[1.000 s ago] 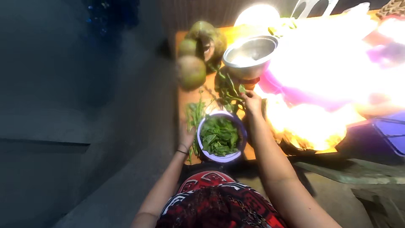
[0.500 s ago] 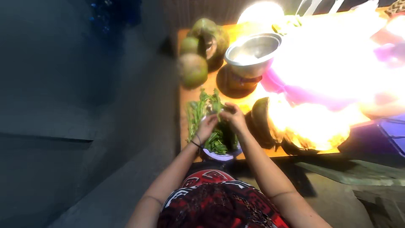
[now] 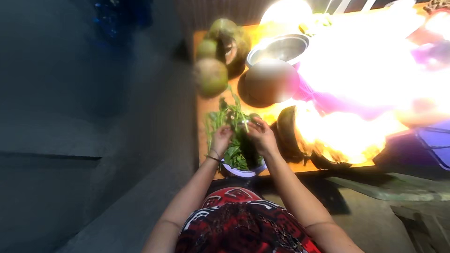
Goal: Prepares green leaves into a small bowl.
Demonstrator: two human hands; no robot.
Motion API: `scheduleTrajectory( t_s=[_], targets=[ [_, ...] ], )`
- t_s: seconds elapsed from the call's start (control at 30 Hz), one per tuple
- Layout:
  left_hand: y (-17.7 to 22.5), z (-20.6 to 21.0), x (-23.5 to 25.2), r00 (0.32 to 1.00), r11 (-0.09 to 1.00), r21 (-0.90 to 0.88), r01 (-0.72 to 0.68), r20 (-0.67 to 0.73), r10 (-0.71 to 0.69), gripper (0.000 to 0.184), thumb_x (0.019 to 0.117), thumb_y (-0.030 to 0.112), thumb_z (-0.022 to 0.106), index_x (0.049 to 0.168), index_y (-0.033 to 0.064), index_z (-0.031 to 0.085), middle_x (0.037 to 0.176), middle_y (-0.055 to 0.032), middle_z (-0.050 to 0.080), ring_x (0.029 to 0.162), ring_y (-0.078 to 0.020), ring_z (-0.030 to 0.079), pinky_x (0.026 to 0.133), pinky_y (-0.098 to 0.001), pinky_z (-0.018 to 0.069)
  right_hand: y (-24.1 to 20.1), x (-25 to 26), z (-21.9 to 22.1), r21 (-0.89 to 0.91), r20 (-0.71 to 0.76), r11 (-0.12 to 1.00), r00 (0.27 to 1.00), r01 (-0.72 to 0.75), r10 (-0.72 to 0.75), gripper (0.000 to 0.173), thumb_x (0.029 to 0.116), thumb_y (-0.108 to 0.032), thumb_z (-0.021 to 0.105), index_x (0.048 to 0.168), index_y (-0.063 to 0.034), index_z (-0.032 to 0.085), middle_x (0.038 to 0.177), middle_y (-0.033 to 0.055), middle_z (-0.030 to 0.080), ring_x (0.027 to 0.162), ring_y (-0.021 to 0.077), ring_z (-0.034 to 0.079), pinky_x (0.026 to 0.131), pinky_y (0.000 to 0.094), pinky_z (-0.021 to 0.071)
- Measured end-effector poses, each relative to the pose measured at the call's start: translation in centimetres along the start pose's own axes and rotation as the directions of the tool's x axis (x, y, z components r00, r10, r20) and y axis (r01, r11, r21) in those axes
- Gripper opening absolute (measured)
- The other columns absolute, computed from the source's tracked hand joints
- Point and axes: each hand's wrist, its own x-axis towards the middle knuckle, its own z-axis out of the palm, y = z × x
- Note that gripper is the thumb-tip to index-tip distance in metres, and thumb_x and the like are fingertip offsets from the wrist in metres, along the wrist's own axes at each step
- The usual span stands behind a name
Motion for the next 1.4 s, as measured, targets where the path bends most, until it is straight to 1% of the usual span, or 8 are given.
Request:
scheduleTrajectory(
  t_s=[0.13,0.3,0.43,0.57,0.8,1.13,1.3,1.4],
  targets=[
    [1.5,0.5,-1.6,0.974,0.975,0.054,-0.216,0.075,0.212,0.030,0.1041,0.017,0.059,0.128,-0.0007,0.065,0.123,-0.0143,0.068,0.108,-0.0166,0.064,0.096,-0.0370,0.0519,0.0,-1.6,0.9,-0.058,0.109,0.994,0.990,0.098,-0.091,0.054,0.0811,0.016,0.067,0.130,-0.0031,0.054,0.119,0.0083,0.068,0.100,0.0149,0.070,0.084,0.0320,0.0611],
    [2.8,0.0,-1.9,0.979,0.977,-0.061,-0.203,-0.001,0.204,0.022,0.0977,0.007,0.066,0.117,-0.0038,0.067,0.104,-0.0099,0.069,0.089,-0.0095,0.064,0.083,-0.0272,0.0544,-0.2,-2.9,2.0,-0.159,0.227,0.960,0.955,0.231,-0.192,0.040,0.0856,0.008,0.069,0.123,-0.0013,0.057,0.112,0.0069,0.068,0.096,0.0132,0.071,0.085,0.0315,0.0618],
    [2.8,-1.2,-1.5,0.987,0.971,-0.186,-0.149,0.024,0.156,0.017,0.1011,0.003,0.058,0.115,-0.0051,0.063,0.100,-0.0081,0.068,0.086,-0.0100,0.065,0.082,-0.0280,0.0562,-0.3,-1.4,0.9,-0.220,0.333,0.970,0.943,0.103,-0.024,0.025,0.1070,-0.008,0.047,0.126,0.0017,0.060,0.105,0.0080,0.075,0.098,0.0140,0.071,0.094,0.0341,0.0576],
    [3.3,-1.7,-2.0,0.994,0.971,-0.222,-0.093,0.030,0.102,0.017,0.1031,0.002,0.053,0.117,-0.0047,0.061,0.101,-0.0066,0.066,0.083,-0.0084,0.063,0.079,-0.0257,0.0553,-0.9,-1.4,0.6,-0.439,0.441,0.896,0.885,0.065,0.152,0.028,0.1092,-0.013,0.047,0.123,-0.0027,0.069,0.111,0.0045,0.073,0.101,0.0088,0.066,0.093,0.0312,0.0534],
    [3.3,-2.7,-2.4,0.993,0.924,-0.382,-0.006,0.105,0.050,0.016,0.1046,0.003,0.049,0.115,0.0016,0.060,0.086,-0.0013,0.065,0.072,-0.0072,0.063,0.069,-0.0226,0.0559,0.4,-1.3,0.0,-0.549,0.574,0.650,0.802,0.525,-0.164,0.029,0.0971,-0.017,0.067,0.119,0.0019,0.071,0.133,0.0223,0.061,0.127,0.0337,0.057,0.107,0.0523,0.0463],
    [2.6,-2.6,-2.7,0.986,0.910,-0.414,0.032,0.164,0.040,0.016,0.1081,0.005,0.038,0.117,0.0095,0.051,0.080,0.0003,0.063,0.070,-0.0085,0.063,0.067,-0.0233,0.0548,0.3,-2.0,0.0,-0.526,0.768,0.317,0.601,0.789,-0.222,0.026,0.1004,-0.007,0.056,0.116,0.0025,0.074,0.103,0.0210,0.071,0.104,0.0381,0.067,0.093,0.0501,0.0548],
    [2.4,-1.7,-3.7,0.964,0.942,-0.334,-0.022,0.242,0.108,0.020,0.1072,0.005,0.037,0.124,0.0083,0.047,0.078,0.0017,0.057,0.070,-0.0089,0.060,0.069,-0.0255,0.0546,0.6,-2.5,0.4,-0.547,0.459,0.739,0.879,0.394,-0.129,0.016,0.0960,-0.008,0.061,0.091,-0.0024,0.075,0.083,0.0018,0.071,0.075,0.0052,0.064,0.070,0.0274,0.0543],
    [2.8,-1.3,-4.0,0.945,0.963,-0.254,-0.086,0.286,0.160,0.020,0.1081,0.006,0.037,0.126,0.0074,0.046,0.075,0.0038,0.056,0.067,-0.0063,0.060,0.068,-0.0240,0.0544,1.7,-2.7,1.1,-0.356,0.252,0.933,0.967,0.051,0.043,0.020,0.0936,-0.007,0.055,0.080,-0.0072,0.071,0.072,-0.0033,0.067,0.064,0.0035,0.061,0.062,0.0258,0.0520]
  ],
)
